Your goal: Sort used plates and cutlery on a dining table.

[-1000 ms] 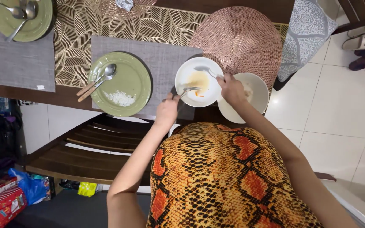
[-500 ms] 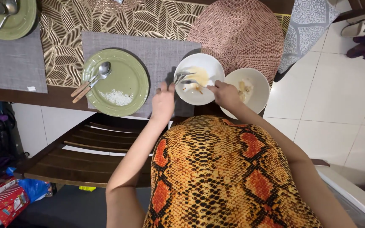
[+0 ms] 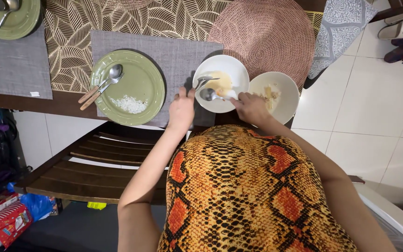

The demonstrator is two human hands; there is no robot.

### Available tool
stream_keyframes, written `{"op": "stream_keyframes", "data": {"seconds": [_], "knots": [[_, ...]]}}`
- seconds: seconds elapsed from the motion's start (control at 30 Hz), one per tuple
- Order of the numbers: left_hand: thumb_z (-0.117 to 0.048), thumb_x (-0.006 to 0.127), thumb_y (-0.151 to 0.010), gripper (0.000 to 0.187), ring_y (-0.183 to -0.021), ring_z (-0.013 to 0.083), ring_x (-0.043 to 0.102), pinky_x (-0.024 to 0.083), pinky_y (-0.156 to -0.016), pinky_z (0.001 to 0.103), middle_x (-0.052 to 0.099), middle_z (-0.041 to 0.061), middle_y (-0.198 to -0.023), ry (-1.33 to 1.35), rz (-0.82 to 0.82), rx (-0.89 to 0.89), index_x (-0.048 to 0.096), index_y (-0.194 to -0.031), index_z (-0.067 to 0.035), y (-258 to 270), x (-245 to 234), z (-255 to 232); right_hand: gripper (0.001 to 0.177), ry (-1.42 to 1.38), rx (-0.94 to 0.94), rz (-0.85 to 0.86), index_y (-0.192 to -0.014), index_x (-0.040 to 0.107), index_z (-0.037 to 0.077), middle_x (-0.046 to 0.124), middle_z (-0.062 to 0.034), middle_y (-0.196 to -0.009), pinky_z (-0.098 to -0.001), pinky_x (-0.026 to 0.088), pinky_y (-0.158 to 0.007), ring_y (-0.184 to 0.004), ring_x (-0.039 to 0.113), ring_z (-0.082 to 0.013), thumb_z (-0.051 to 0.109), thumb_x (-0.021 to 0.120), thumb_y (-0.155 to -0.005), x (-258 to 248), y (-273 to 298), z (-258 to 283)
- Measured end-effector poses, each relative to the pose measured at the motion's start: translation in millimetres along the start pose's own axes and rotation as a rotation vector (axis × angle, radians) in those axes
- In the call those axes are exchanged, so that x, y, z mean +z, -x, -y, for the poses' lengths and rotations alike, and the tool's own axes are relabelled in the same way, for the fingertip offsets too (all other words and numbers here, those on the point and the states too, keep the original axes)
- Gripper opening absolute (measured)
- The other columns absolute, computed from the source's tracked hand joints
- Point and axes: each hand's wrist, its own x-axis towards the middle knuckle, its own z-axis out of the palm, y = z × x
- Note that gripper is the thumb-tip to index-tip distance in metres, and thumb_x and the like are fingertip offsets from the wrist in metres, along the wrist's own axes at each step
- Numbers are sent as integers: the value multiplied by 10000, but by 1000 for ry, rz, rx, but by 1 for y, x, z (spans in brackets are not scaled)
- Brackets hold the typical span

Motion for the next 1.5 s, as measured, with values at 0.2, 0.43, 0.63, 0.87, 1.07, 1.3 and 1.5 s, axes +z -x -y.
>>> {"op": "stream_keyframes", "data": {"seconds": [0.2,0.43,0.63,0.87,1.07,1.3,1.5], "knots": [[55,605,-784,488,-925,395,684,599,-748,467,601,218,-1134,29,-10,9,660,-1263,-21,1,-4,-2,300,59,-10,79,-1112,715,68,576,-72,-852,-394,509,-549,-712,624,-242,102,680,-815,24,18,-6],[55,613,-772,490,-902,390,689,601,-730,460,600,220,-1125,16,-31,25,665,-1255,-18,1,-2,-2,275,45,96,9,-1115,726,125,577,-67,-830,-398,499,-526,-678,617,-240,103,700,-843,6,15,0],[50,619,-781,468,-895,384,691,603,-723,452,599,212,-1127,7,-12,13,670,-1240,-26,1,1,-1,333,-79,42,1,-1147,714,93,585,-77,-870,-399,510,-566,-710,629,-252,98,697,-815,3,18,9],[44,627,-773,484,-892,389,685,599,-720,459,591,212,-1105,6,-6,14,660,-1252,-17,-2,2,0,305,58,58,114,-1130,716,77,575,-70,-851,-393,516,-583,-706,627,-245,68,688,-827,7,29,-12],[27,622,-802,453,-895,390,689,599,-718,458,593,213,-1101,6,-24,6,643,-1254,-4,-9,5,-1,304,60,144,3,-1089,744,97,585,-76,-852,-396,513,-563,-686,626,-250,58,684,-793,18,-1,-14],[20,621,-839,427,-896,393,689,596,-729,466,592,220,-1115,11,1,-2,635,-1264,-7,-13,16,3,222,-2,187,136,-1001,750,107,580,-82,-815,-416,517,-554,-673,630,-267,81,675,-793,18,0,-9],[34,619,-795,478,-932,408,679,590,-756,479,586,222,-1151,43,15,-13,626,-1270,-18,-12,11,3,167,12,189,182,-980,752,113,586,-89,-805,-424,515,-564,-669,633,-278,93,663,-840,-6,21,-17]]}}
